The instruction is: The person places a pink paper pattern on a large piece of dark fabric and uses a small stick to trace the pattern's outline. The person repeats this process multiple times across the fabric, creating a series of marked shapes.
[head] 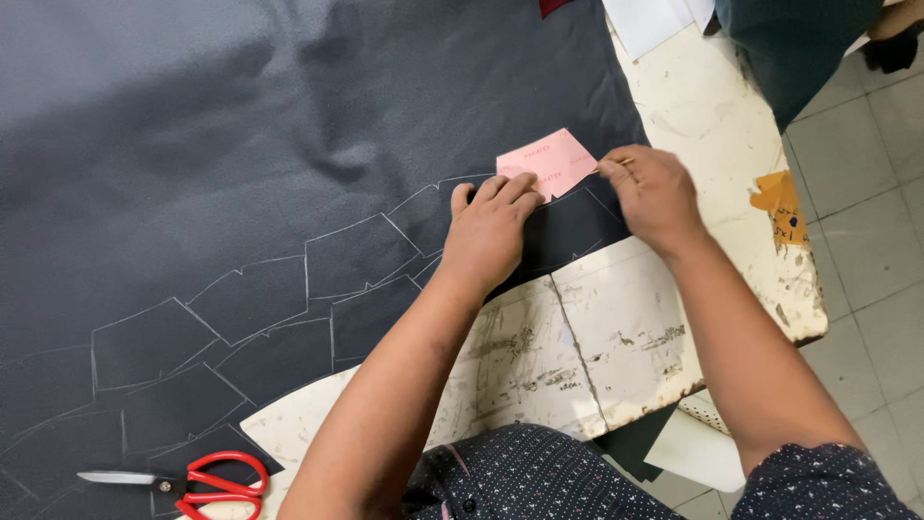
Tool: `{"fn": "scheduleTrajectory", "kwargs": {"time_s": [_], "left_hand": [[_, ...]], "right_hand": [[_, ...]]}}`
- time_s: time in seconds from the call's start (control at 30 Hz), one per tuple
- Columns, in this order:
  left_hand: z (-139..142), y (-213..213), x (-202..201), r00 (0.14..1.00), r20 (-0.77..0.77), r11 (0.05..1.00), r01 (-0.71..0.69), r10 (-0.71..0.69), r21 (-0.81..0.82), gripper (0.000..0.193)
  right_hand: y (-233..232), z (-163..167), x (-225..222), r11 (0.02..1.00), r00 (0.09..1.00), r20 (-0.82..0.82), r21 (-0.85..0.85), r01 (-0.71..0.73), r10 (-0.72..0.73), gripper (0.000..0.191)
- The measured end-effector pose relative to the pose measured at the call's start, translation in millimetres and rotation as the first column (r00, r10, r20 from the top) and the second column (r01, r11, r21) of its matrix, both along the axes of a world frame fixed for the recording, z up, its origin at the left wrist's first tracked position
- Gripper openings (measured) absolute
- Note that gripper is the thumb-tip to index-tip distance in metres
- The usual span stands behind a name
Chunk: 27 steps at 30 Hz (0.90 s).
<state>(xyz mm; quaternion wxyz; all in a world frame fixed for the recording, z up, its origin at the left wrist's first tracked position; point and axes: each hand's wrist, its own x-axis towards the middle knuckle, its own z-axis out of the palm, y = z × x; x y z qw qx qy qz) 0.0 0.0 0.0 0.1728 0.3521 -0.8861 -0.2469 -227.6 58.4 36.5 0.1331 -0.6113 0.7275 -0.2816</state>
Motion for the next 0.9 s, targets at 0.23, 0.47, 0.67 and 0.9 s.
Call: {"fn": "scheduleTrajectory", "kwargs": {"time_s": [0.23, 0.47, 0.67, 0.9], "left_hand": [[2, -4, 3, 0.999, -0.052, 1.0, -0.012, 0.013, 0.029, 0.037], [2, -8, 5, 0.997, -0.074, 0.999, -0.018, 0.02, 0.039, 0.035], [3, -15, 5, 0.995, -0.103, 0.998, -0.008, 0.015, 0.064, 0.034], [-3, -29, 6, 0.995, -0.101, 0.99, 0.02, -0.005, 0.143, 0.036]], "right_hand": [[10, -9, 25, 0.989, 0.99, -0.075, -0.082, -0.126, 0.12, 0.011], [10, -10, 31, 0.982, 0.986, -0.067, -0.098, -0.161, 0.155, 0.011], [6, -13, 34, 0.976, 0.985, -0.084, -0.144, -0.163, 0.152, 0.011], [13, -15, 30, 0.985, 0.988, -0.029, -0.08, -0.152, 0.15, 0.012]]}}
